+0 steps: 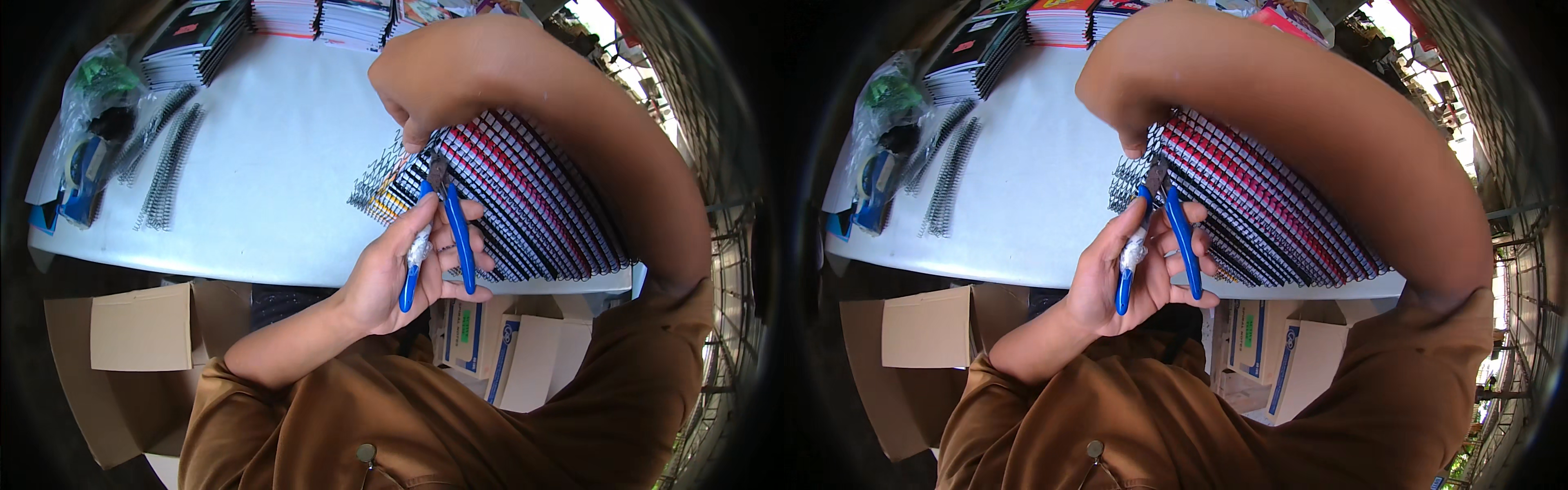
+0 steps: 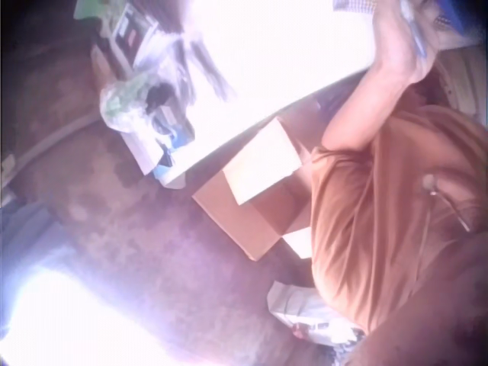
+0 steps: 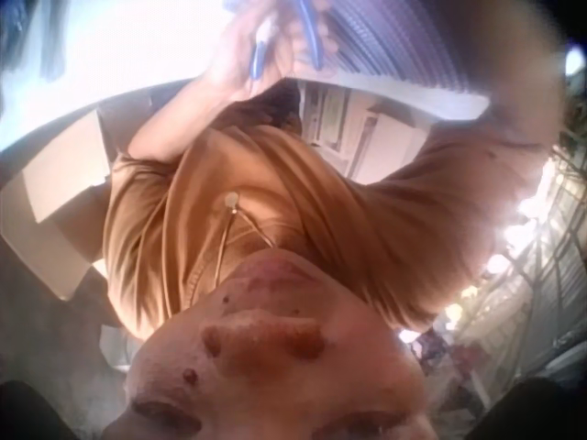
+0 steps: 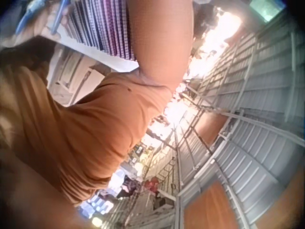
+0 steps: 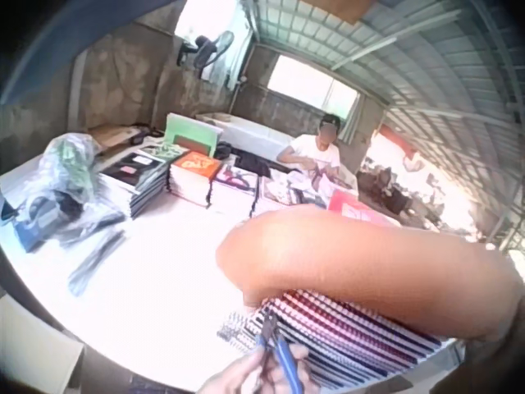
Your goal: The person trims the ends of wire spirals on bound notebooks using pliers and stacks them on a table.
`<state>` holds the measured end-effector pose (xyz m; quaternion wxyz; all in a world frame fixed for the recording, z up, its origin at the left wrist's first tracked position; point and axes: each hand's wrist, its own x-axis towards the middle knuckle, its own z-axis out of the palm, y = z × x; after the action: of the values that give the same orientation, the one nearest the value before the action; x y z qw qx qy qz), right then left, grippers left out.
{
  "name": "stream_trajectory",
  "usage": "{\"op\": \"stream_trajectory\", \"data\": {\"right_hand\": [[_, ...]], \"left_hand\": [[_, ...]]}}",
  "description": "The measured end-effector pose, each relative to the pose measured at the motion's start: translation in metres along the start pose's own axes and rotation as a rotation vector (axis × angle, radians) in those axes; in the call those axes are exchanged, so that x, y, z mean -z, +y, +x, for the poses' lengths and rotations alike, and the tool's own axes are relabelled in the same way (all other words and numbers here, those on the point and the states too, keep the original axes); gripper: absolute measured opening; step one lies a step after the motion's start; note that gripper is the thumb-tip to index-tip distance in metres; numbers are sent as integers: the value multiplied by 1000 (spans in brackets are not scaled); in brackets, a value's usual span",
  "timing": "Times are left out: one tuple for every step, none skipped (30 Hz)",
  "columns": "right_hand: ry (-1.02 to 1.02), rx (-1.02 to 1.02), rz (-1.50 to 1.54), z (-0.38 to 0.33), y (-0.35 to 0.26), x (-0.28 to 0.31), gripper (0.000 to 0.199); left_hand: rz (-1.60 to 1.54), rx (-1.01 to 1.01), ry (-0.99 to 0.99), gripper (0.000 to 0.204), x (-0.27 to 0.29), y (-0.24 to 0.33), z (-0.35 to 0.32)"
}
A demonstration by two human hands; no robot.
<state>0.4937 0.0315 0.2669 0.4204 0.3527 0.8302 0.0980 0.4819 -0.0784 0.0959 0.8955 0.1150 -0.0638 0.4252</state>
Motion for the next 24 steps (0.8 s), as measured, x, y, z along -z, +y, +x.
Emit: {"op": "stream_trajectory", "data": {"right_hand": [[250,112,-21,4,6,-17,23],[249,110,-15,6,5,-18,23],[231,96,-83,9,2,-18,20],[212,83,-150,10,0,-19,18],[212,83,-148,8,-2,-18,18],[218,89,-99,4,-3,-14,17],[224,94,-49,2,-4,-13,16],[224,94,-49,3,-3,-14,16],[266,89,-83,4,-2,-16,16],[309,85,-118,5,-1,-18,17],[308,83,-116,5,-1,-18,17],[290,77,-111,4,-1,-18,15],[273,72,-106,4,-2,-17,14],[257,68,-102,4,-2,-15,13],[242,65,-98,4,-3,-14,11],[226,62,-94,3,-3,-13,10],[227,62,-94,2,-4,-11,10],[219,83,-106,0,-5,-9,9],[210,105,-119,-1,-5,-8,8],[212,103,-119,-1,-3,-9,8],[242,112,-67,0,0,-11,9],[272,122,-14,1,2,-12,10],[271,118,-12,1,3,-14,10],[303,109,4,2,4,-17,11]], "left_hand": [[0,2,3,58,0,1,0],[35,-1,34,58,-2,2,0],[70,-3,65,57,-3,3,0],[69,2,67,57,-4,4,0],[118,-4,112,54,-6,6,0],[167,-10,156,52,-6,7,-1],[167,-9,158,52,-5,8,-2],[172,-9,154,52,-5,8,-2],[177,-9,150,52,-5,8,-3],[178,-8,150,52,-7,8,-3],[222,-11,198,52,-9,9,-3],[266,-13,246,52,-11,9,-2],[267,-11,245,52,-13,9,-2],[303,-17,285,53,-14,9,-1],[339,-23,325,55,-15,9,-1],[340,-23,325,55,-14,9,-1],[340,-11,294,54,-11,10,-1],[339,0,263,54,-9,11,-2],[340,0,263,54,-4,12,-4],[303,16,196,54,0,14,-6],[266,32,130,53,2,14,-7],[268,32,129,53,0,14,-8],[405,40,185,54,-5,13,-9],[543,48,241,55,-9,13,-10]]}}
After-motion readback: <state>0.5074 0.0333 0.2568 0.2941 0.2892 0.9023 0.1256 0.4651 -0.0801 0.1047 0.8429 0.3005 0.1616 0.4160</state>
